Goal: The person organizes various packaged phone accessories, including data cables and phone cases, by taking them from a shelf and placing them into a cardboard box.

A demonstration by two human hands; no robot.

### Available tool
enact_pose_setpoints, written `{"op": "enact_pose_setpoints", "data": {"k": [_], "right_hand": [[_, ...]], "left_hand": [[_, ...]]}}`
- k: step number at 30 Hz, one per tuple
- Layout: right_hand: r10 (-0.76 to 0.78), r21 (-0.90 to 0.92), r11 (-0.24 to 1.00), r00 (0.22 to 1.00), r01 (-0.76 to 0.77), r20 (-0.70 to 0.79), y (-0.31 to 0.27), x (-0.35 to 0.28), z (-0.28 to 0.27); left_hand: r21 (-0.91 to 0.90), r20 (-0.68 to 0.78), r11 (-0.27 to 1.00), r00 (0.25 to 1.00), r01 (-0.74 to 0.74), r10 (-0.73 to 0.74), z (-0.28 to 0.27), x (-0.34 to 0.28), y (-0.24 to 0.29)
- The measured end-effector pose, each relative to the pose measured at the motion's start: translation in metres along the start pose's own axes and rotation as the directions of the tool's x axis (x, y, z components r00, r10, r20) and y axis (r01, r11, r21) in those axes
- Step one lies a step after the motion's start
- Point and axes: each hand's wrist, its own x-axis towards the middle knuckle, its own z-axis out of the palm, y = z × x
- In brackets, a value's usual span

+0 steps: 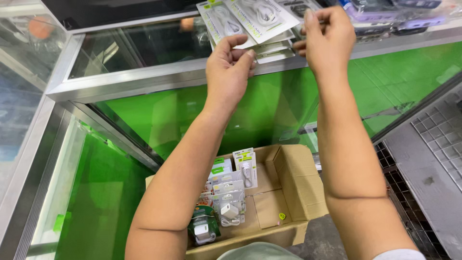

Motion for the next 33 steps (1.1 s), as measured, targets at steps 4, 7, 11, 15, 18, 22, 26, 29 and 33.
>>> {"op": "enact_pose_setpoints", "data": {"k": [4, 7, 11, 15, 18, 22, 26, 29, 33], "right_hand": [[0.341, 0.085, 0.925, 0.908, -0.371, 0.243, 0.003, 0.035, 0.007], [0.281, 0.135, 0.935, 0.918, -0.327, 0.278, 0.014, 0.037, 0.005], [0.345, 0.275, 0.874, 0.910, -0.400, 0.229, 0.019, 0.030, 0.000], [0.269, 0.393, 0.868, 0.953, -0.304, 0.142, 0.013, -0.012, -0.014], [0.188, 0.528, 0.822, 0.976, -0.216, 0.106, 0.008, -0.070, -0.028], [0.267, 0.472, 0.838, 0.960, -0.274, 0.084, 0.009, -0.164, -0.039], [0.340, 0.433, 0.822, 0.929, -0.369, 0.147, 0.025, -0.235, -0.041], [0.307, 0.471, 0.782, 0.911, -0.407, 0.276, 0.036, -0.269, -0.043], [0.370, 0.416, 0.761, 0.859, -0.499, 0.353, 0.047, -0.290, -0.043]], "left_hand": [[-0.060, 0.031, 0.989, 0.990, 0.137, -0.135, 0.006, 0.001, -0.015], [-0.101, 0.050, 0.980, 0.985, 0.171, -0.167, 0.003, -0.006, -0.028], [-0.140, 0.077, 0.973, 0.981, 0.185, -0.175, 0.000, -0.017, -0.036], [-0.151, 0.089, 0.969, 0.979, 0.197, -0.185, 0.003, -0.045, -0.031], [-0.197, 0.096, 0.961, 0.979, 0.194, -0.178, 0.004, -0.074, -0.021], [-0.315, 0.189, 0.943, 0.981, 0.111, -0.053, -0.005, -0.119, -0.010], [-0.368, 0.127, 0.922, 0.989, 0.121, -0.079, -0.021, -0.154, -0.015], [-0.431, 0.093, 0.874, 0.975, 0.224, -0.204, -0.031, -0.176, -0.027], [-0.521, 0.083, 0.819, 0.969, 0.241, -0.232, -0.042, -0.195, -0.044]]}}
